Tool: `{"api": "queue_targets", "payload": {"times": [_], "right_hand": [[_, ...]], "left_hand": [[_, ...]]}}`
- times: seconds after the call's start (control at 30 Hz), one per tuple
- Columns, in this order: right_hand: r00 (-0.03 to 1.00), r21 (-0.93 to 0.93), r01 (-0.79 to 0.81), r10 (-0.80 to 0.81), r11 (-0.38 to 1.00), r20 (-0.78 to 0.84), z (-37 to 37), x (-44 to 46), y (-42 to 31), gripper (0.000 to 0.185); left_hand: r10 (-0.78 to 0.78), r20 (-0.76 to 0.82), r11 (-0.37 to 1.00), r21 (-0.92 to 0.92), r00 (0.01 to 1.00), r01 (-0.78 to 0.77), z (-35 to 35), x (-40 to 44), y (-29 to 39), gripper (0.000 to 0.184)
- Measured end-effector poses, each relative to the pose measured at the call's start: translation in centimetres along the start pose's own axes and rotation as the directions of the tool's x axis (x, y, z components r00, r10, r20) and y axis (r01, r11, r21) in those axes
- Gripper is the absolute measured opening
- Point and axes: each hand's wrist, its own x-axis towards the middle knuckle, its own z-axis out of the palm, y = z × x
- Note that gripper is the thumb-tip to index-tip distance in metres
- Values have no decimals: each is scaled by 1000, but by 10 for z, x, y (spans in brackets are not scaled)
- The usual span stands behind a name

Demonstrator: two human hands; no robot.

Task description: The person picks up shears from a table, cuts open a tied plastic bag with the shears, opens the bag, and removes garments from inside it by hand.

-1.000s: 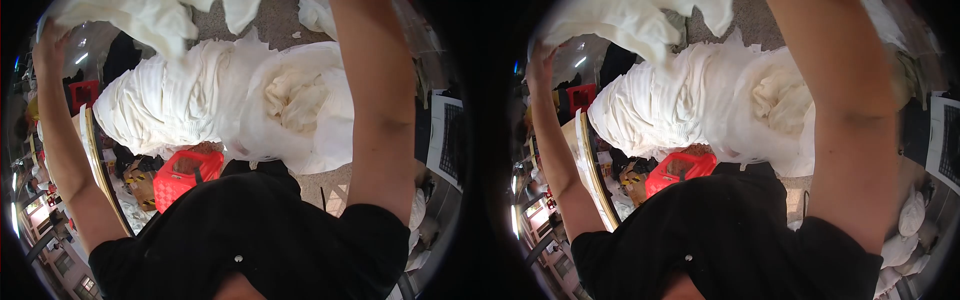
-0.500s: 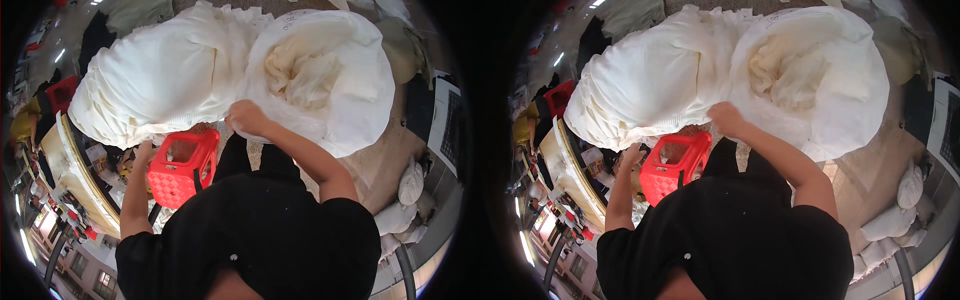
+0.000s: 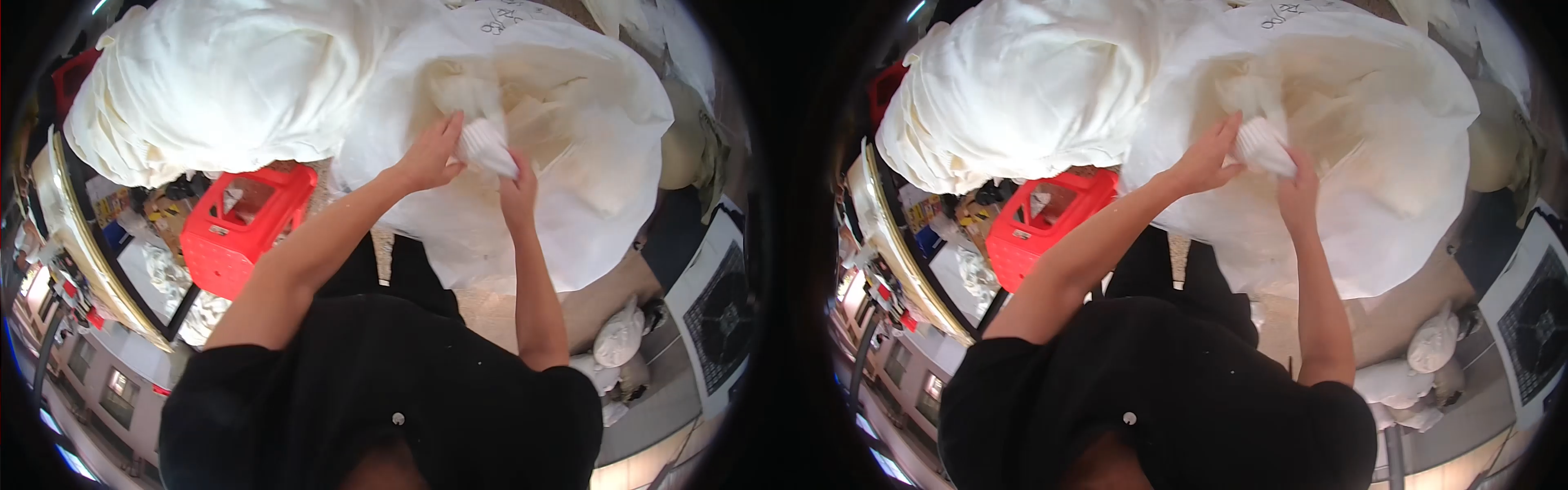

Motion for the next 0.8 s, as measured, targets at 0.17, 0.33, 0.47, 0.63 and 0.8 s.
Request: {"api": "queue_targets", "payload": {"times": [0.17,0.33,0.47,0.63,0.8], "right_hand": [[966,208,-85,132,974,-223,-95,-36,-8,34],[998,159,47,-41,986,-40,-89,-26,-35,33],[998,418,22,-45,908,45,-57,0,-75,45],[919,321,379,-394,868,-18,-24,-14,-129,58],[899,347,423,-436,837,-45,6,-29,-166,66]], "left_hand": [[119,374,976,-213,920,-40,45,-45,78,39],[-333,596,868,-109,731,484,28,-19,137,44],[-327,339,831,-342,882,440,-8,9,118,24],[-561,216,382,-789,799,482,-97,52,160,23],[-552,380,-282,-923,742,263,-154,59,189,27]]}}
